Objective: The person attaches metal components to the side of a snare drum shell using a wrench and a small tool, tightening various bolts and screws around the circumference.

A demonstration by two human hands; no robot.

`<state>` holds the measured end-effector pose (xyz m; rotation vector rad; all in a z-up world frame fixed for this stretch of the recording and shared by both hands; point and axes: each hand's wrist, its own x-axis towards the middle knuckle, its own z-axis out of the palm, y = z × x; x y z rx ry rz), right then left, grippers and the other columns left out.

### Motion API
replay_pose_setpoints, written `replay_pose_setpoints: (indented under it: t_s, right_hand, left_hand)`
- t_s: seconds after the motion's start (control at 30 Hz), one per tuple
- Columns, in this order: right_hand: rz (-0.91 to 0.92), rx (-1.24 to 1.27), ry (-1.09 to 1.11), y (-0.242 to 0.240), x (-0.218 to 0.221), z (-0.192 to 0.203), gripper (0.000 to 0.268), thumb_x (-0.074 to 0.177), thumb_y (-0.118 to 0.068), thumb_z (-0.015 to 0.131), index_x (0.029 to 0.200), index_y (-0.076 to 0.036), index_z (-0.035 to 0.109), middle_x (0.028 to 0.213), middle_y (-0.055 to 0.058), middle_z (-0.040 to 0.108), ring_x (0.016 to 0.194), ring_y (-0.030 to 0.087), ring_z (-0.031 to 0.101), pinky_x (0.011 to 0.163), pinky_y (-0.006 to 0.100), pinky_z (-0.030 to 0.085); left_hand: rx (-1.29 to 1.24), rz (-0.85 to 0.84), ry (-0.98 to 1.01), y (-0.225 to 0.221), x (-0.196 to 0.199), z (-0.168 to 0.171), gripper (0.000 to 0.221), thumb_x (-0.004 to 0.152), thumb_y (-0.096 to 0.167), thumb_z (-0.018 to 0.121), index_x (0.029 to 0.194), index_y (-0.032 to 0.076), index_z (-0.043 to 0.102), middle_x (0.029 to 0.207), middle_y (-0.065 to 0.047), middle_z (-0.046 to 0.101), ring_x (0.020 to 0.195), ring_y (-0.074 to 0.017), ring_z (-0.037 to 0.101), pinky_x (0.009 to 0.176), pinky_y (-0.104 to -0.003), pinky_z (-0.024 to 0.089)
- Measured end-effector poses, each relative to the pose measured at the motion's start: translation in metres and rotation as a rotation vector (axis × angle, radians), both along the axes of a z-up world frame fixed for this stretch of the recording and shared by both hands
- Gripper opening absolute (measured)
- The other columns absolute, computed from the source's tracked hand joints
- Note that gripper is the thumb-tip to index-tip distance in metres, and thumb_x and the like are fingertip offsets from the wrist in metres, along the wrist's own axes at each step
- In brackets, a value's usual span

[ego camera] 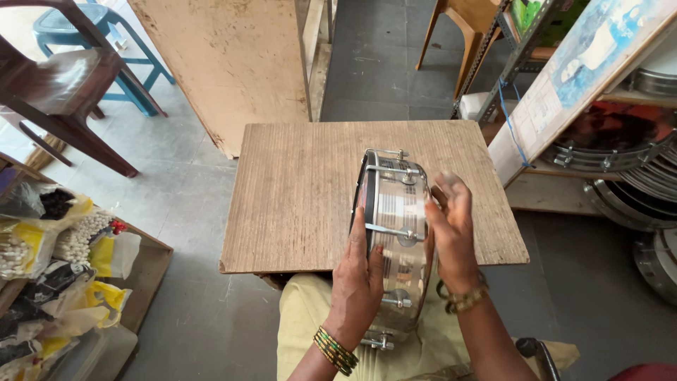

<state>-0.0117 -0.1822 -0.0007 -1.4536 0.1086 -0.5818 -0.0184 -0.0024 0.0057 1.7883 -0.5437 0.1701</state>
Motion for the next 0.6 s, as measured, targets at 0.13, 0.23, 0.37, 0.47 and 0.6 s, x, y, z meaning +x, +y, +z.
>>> replay_pose_setpoints:
  t_s: [0.13, 0.23, 0.37, 0.47, 0.6]
  right_hand:
    - [0.029, -0.16, -0.102, 0.01, -0.023, -0.008, 0.067, 0.092, 0.0, 0.056, 0.153, -0.004, 0.028, 0.159, 0.016, 0.037, 0.148, 0.025, 0.037, 0.12, 0.037, 0.033]
    - [-0.099, -0.29, -0.012, 0.01, -0.007, -0.016, 0.056, 0.1, -0.003, 0.054, 0.153, -0.004, 0.034, 0.158, 0.017, 0.044, 0.146, 0.026, 0.043, 0.121, 0.038, 0.035]
    - [-0.024, -0.025, -0.014, -0.003, 0.005, -0.014, 0.046, 0.101, -0.011, 0.057, 0.144, -0.006, 0.041, 0.155, 0.016, 0.044, 0.139, 0.025, 0.047, 0.114, 0.039, 0.042]
    - [-0.028, -0.193, -0.133, 0.007, -0.031, -0.021, 0.028, 0.102, -0.014, 0.061, 0.127, -0.005, 0.055, 0.159, 0.016, 0.045, 0.145, 0.027, 0.045, 0.118, 0.04, 0.042]
    - [-0.169, -0.58, -0.092, 0.016, -0.033, -0.024, 0.015, 0.101, -0.018, 0.065, 0.11, -0.007, 0.066, 0.154, 0.015, 0.05, 0.147, 0.028, 0.048, 0.116, 0.04, 0.045]
  left_hand:
    - [-0.045, 0.014, -0.08, 0.003, -0.001, -0.004, 0.065, 0.103, 0.007, 0.052, 0.161, 0.0, 0.023, 0.154, -0.029, 0.049, 0.132, -0.0441, 0.059, 0.099, -0.044, 0.053]
    - [-0.058, 0.01, -0.049, 0.002, 0.0, -0.006, 0.065, 0.103, 0.007, 0.052, 0.161, 0.0, 0.024, 0.152, -0.029, 0.05, 0.13, -0.0444, 0.06, 0.097, -0.044, 0.053]
    - [-0.02, 0.042, -0.049, 0.001, 0.003, -0.006, 0.065, 0.101, 0.007, 0.053, 0.16, 0.0, 0.025, 0.15, -0.029, 0.051, 0.127, -0.0449, 0.061, 0.096, -0.044, 0.054]
    - [-0.036, 0.042, -0.049, 0.003, -0.002, -0.009, 0.065, 0.102, 0.006, 0.052, 0.16, 0.0, 0.025, 0.151, -0.03, 0.051, 0.127, -0.0449, 0.061, 0.096, -0.044, 0.054]
    - [-0.047, 0.022, -0.028, 0.001, 0.002, -0.007, 0.065, 0.102, 0.006, 0.052, 0.161, 0.001, 0.023, 0.15, -0.03, 0.052, 0.126, -0.0435, 0.063, 0.093, -0.043, 0.055]
